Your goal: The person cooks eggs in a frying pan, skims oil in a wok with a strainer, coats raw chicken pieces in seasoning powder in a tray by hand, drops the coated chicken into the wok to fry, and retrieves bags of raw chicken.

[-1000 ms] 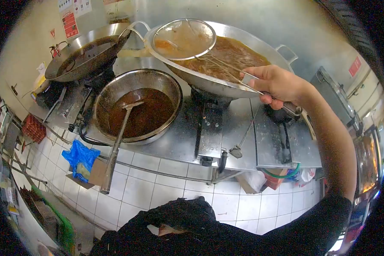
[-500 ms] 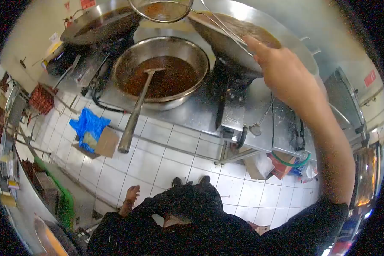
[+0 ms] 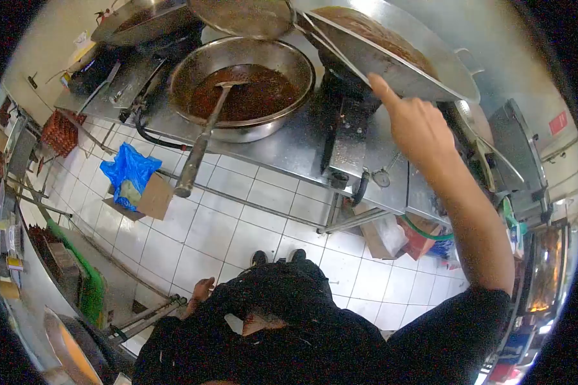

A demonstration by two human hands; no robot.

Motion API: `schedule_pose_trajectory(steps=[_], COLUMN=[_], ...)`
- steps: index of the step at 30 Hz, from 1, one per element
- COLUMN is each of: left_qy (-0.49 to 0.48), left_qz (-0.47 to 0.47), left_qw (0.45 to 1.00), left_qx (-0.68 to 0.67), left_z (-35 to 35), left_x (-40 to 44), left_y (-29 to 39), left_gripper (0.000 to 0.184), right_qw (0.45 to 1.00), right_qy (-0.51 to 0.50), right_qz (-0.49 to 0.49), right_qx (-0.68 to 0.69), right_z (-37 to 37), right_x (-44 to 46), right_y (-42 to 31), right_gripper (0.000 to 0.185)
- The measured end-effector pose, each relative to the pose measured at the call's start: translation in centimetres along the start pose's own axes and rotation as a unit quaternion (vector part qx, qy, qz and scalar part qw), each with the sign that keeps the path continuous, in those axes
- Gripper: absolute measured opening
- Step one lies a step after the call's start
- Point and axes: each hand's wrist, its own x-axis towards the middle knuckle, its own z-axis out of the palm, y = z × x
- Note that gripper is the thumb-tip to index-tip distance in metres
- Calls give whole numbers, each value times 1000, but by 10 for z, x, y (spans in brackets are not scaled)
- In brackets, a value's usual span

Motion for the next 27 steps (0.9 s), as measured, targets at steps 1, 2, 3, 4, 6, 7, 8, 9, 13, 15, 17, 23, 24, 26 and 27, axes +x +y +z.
schedule_pose_trajectory(steps=[1,2,3,4,6,7,8,9,13,15,17,23,24,26,27], left_qy=[19,27,34,40,32,27,43,59,110,84,74,54,52,47,53], left_qz=[-50,-47,-42,-36,-48,-54,-65,-75,-121,-131,-143,-72,-66,-52,-57], left_qw=[998,997,996,994,992,991,990,989,977,978,974,996,996,995,995], left_qx=[-34,-55,-76,-98,-111,-119,-114,-111,-138,-141,-162,-24,5,67,64], left_z=[2,4,7,9,15,20,26,33,65,78,90,128,130,128,125], left_x=[5,2,-3,-6,-5,-4,-4,-3,-8,-2,15,3,4,5,5], left_y=[-9,-6,0,7,19,25,29,33,50,44,19,53,54,58,60], left_gripper=[47,46,46,46,47,48,49,50,52,52,53,51,50,50,50], right_qw=[999,996,991,982,988,985,982,985,988,985,973,977,979,968,953], right_qy=[34,68,112,157,144,158,172,170,125,81,35,-23,-39,-190,-264], right_qz=[0,1,-16,-32,16,18,17,2,14,58,102,99,88,91,93], right_qx=[29,58,78,96,58,64,70,27,-94,-142,-204,-190,-180,-138,-115], right_z=[-4,-8,-11,-15,-32,-34,-32,-28,-8,1,7,49,52,44,37], right_x=[3,6,13,23,41,50,56,60,71,74,75,103,106,115,119], right_y=[5,13,26,42,75,97,122,146,238,261,275,331,334,319,303], right_gripper=[45,44,43,41,37,37,38,37,31,29,27,22,22,21,21])
